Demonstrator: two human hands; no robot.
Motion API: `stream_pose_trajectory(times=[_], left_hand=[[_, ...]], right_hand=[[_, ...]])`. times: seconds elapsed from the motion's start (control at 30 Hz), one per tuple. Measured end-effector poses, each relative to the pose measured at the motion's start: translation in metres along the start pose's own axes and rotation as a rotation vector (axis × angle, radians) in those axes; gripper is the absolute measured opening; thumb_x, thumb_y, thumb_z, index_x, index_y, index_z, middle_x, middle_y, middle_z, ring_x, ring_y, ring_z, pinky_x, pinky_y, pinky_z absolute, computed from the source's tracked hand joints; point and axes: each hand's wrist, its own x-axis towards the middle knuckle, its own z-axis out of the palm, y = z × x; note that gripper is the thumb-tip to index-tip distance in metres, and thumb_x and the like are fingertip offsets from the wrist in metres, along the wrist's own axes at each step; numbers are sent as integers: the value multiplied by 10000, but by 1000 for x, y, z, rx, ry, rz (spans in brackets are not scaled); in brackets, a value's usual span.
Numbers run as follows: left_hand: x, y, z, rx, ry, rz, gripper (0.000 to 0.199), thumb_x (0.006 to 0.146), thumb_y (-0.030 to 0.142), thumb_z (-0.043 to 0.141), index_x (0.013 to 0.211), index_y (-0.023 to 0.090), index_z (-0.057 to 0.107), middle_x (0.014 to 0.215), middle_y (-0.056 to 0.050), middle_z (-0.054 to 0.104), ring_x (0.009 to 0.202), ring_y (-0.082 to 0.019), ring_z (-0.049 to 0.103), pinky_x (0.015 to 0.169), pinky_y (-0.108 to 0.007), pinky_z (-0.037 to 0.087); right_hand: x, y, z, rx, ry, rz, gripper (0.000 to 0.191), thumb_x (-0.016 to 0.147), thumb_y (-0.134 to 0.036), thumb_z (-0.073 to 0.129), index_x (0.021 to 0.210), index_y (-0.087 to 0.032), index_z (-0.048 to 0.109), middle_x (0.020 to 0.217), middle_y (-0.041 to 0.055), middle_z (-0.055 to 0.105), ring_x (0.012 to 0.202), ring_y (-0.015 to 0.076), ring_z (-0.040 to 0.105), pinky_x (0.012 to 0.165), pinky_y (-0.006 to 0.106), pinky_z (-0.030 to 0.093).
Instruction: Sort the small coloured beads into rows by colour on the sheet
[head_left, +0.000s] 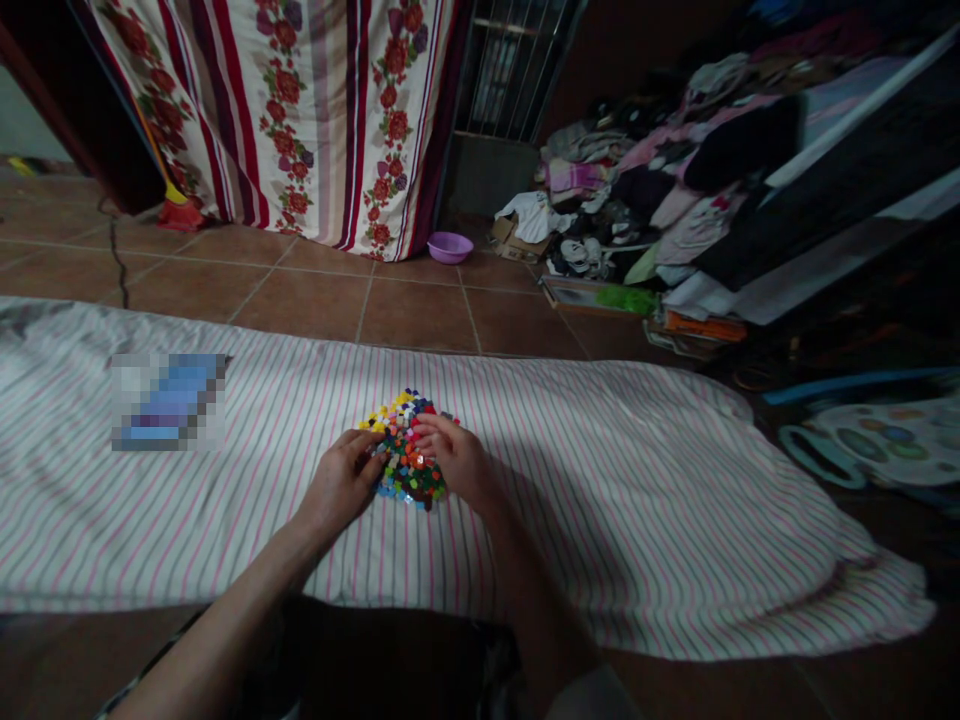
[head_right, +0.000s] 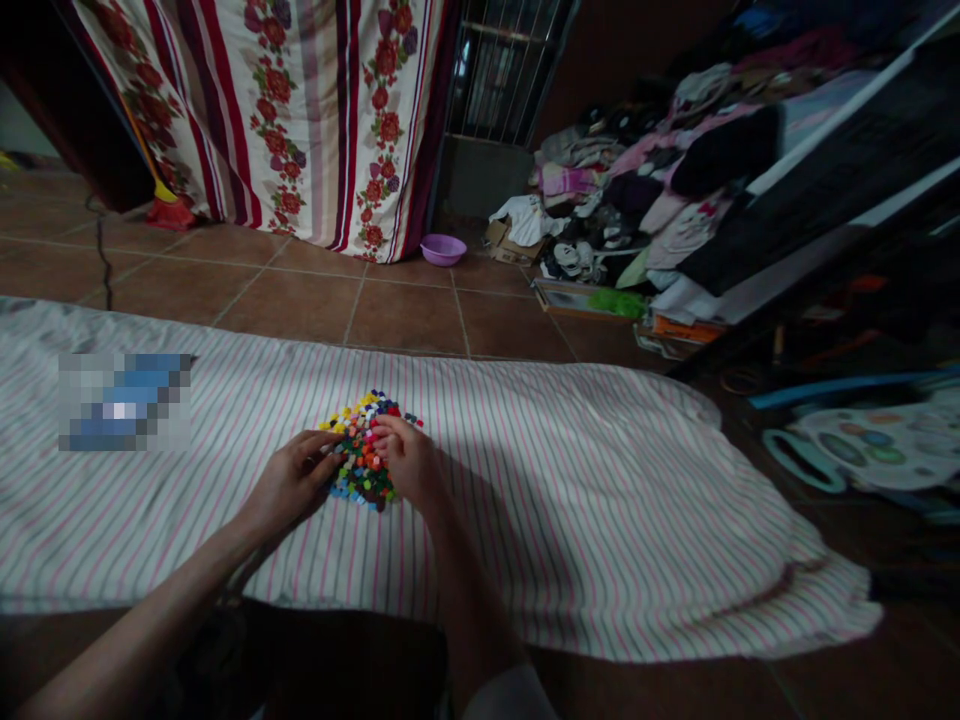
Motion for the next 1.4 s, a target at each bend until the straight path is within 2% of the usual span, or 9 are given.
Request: stream_pose_trajectory(times=[0.1,0.17,0.37,0.43,0.53,0.67,0.9,1.17,1.4], left_hand=[[0,4,-3,-13,17,21,305,856,370,517,1035,196,692,1079,-85,653,979,-194,643,873,-353,537],[2,7,-7,-20,15,11,325,869,382,488,1025,191,700,1092,-94,644,985,-197,639,875,-358,539],[9,5,-17,181,66,-62,385,851,405,455,1019,164,704,1023,-105,626,923,-217,649,884,-405,535],[9,3,-16,248,56,-71,405,852,404,451,1088,167,680,1041,-102,616,899,-212,653,853,-399,545],[7,3,-13,315,42,-80,427,872,400,439,1183,174,626,1091,-106,601,880,-206,654,808,-393,552],[9,5,-8,320,38,-52,404,889,359,423,1195,167,604,1100,-107,590,952,-211,643,868,-396,537],[18,12,5,274,32,-59,406,882,307,391,1174,127,609,1108,-128,590,982,-225,639,892,-406,540],[25,13,14,148,28,-40,420,836,379,428,1118,154,644,1063,-107,631,1005,-247,644,921,-439,539],[20,25,8,6,-8,-9,405,832,442,451,1040,176,674,1102,-105,663,881,-214,663,791,-378,575]], right_hand=[[-1,-4,2,11,-16,-54,346,859,-243,402,1076,-185,666,993,80,731,777,147,699,671,278,583],[0,-6,-2,-32,35,-79,344,864,-252,400,1058,-188,676,994,76,731,783,153,698,660,276,577],[8,6,-30,-329,377,-88,348,827,-196,389,969,-174,706,938,73,716,817,174,677,782,308,555],[10,12,-37,-444,432,-66,356,804,-163,394,969,-166,710,945,85,708,866,195,670,833,333,542],[13,15,-41,-578,393,-16,373,773,-104,418,993,-152,715,977,105,694,931,219,660,897,355,519],[15,13,-37,-619,254,28,435,753,-35,448,1083,-168,698,1069,111,682,1006,227,643,943,362,499],[16,-1,-23,-690,143,-29,515,740,13,454,1135,-226,683,1131,60,685,1075,201,617,991,323,466],[6,-22,-13,-595,55,-67,504,778,0,411,1186,-171,653,1181,79,671,1112,188,610,1009,305,459],[-1,-23,-14,-470,25,-154,442,802,-36,401,1102,-208,676,1098,53,705,1062,165,638,970,294,488]])
